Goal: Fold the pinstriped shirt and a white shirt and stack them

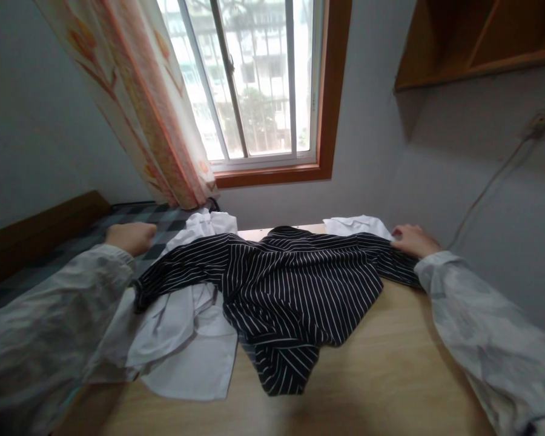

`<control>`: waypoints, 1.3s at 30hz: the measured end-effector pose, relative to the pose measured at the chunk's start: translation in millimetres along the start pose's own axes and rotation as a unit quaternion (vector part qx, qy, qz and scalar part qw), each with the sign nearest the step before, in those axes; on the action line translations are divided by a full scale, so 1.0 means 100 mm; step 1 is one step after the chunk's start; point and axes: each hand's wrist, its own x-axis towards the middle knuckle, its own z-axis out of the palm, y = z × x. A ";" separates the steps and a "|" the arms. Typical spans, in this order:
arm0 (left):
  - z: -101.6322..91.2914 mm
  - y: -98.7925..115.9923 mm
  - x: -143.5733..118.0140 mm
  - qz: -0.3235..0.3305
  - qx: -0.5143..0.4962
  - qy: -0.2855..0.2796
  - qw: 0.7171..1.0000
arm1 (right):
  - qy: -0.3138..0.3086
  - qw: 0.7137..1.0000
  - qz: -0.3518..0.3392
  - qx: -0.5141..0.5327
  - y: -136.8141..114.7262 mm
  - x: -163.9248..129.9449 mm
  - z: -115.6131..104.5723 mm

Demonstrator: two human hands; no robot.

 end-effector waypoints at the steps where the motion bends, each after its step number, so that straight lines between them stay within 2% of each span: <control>1: 0.01 0.15 0.01 0.013 0.021 0.011 1.000 | 0.036 0.999 -0.023 -0.013 -0.15 0.04 0.01; 2: 0.05 0.33 0.03 0.047 0.070 0.029 0.996 | 0.059 0.996 -0.058 -0.020 -0.35 0.08 0.03; 4: 0.22 0.78 0.04 0.132 0.090 0.050 0.986 | 0.059 0.991 -0.121 -0.014 -0.83 0.13 0.10; 6: 0.49 1.26 0.06 0.193 0.048 0.022 0.980 | 0.020 0.987 -0.159 0.013 -1.35 0.16 0.23; 7: 0.65 1.48 0.08 0.199 0.024 -0.012 0.980 | -0.008 0.987 -0.160 0.027 -1.60 0.17 0.30; 9: 0.99 1.83 0.11 0.157 -0.013 -0.095 0.983 | -0.062 0.991 -0.107 0.046 -1.99 0.20 0.45; 12: 1.44 2.14 0.16 0.053 -0.028 -0.193 0.979 | -0.080 0.993 -0.076 0.041 -2.31 0.26 0.65; 15: 1.74 2.23 0.19 0.035 -0.032 -0.219 0.975 | -0.093 0.994 -0.050 0.038 -2.40 0.32 0.77; 18: 1.90 2.23 0.24 0.036 -0.059 -0.247 0.967 | -0.135 0.987 -0.060 0.059 -2.44 0.33 0.81; 22: 1.97 2.20 0.35 0.032 -0.139 -0.265 0.953 | -0.180 0.974 -0.087 0.107 -2.48 0.35 0.81; 26: 1.97 2.17 0.49 0.024 -0.250 -0.235 0.939 | -0.174 0.971 -0.089 0.137 -2.47 0.41 0.78; 29: 1.95 2.15 0.59 0.026 -0.303 -0.189 0.934 | -0.131 0.977 -0.103 0.136 -2.45 0.47 0.76; 33: 1.95 2.15 0.62 0.042 -0.320 -0.086 0.943 | -0.010 0.985 -0.103 0.139 -2.48 0.54 0.74; 36: 1.97 2.17 0.53 0.062 -0.300 -0.015 0.952 | 0.084 0.983 -0.108 0.125 -2.55 0.55 0.78; 39: 1.97 2.22 0.38 0.110 -0.195 0.008 0.975 | 0.137 0.977 -0.144 0.071 -2.60 0.48 0.86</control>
